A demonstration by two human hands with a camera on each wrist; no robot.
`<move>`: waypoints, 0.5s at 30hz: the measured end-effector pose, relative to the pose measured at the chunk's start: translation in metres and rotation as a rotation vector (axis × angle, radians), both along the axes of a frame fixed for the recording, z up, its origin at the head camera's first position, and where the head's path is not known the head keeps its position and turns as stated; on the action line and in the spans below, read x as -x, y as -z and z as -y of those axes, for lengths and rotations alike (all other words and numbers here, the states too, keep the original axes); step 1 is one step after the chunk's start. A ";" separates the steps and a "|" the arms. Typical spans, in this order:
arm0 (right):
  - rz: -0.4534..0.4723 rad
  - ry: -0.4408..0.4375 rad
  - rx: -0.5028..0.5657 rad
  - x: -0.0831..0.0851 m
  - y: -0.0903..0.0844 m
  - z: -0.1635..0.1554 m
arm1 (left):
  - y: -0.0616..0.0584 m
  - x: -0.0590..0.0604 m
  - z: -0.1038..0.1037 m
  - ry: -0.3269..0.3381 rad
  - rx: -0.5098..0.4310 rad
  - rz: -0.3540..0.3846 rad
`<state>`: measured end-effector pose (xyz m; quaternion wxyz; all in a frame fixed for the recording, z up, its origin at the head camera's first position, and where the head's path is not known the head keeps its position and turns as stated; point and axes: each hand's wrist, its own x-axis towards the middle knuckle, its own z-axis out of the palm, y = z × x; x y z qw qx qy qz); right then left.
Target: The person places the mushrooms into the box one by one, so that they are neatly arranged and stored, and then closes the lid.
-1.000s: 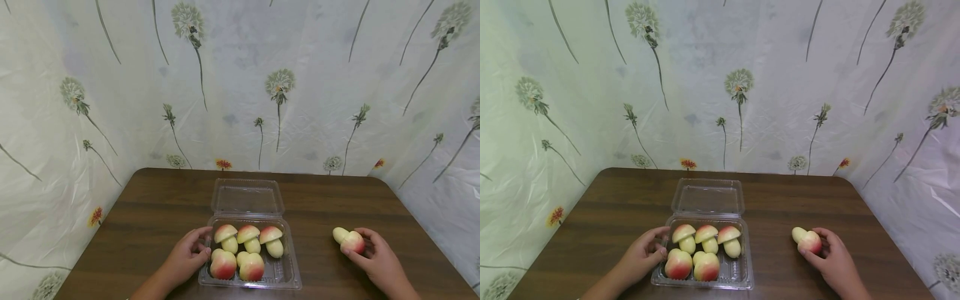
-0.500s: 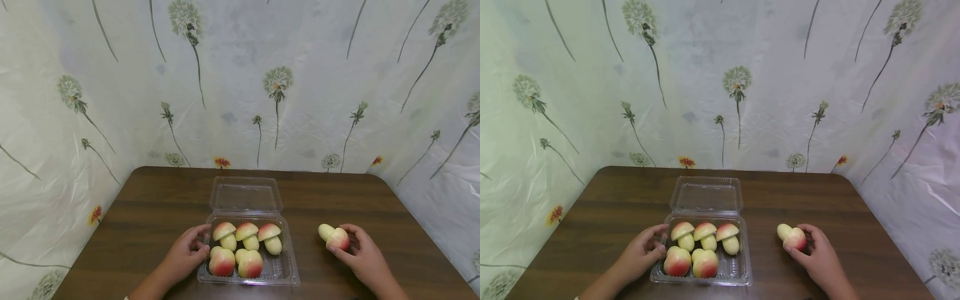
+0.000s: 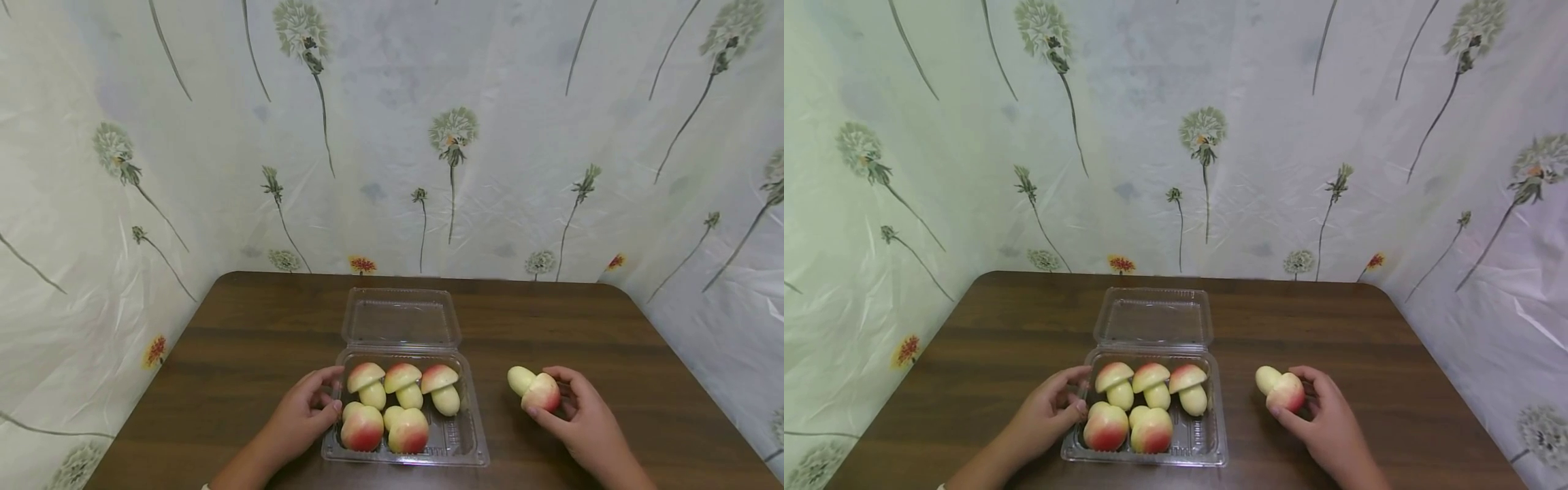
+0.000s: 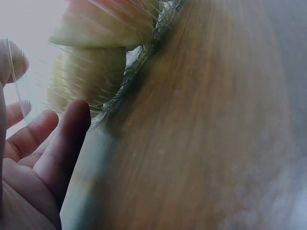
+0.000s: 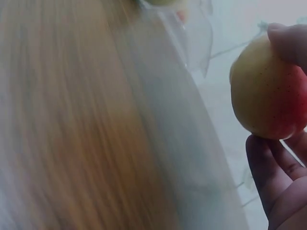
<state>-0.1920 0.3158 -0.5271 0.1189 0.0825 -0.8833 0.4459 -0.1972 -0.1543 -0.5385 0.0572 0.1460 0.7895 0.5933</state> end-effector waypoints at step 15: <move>-0.032 -0.034 0.048 -0.010 -0.007 0.022 | 0.002 0.002 0.001 -0.010 0.022 0.000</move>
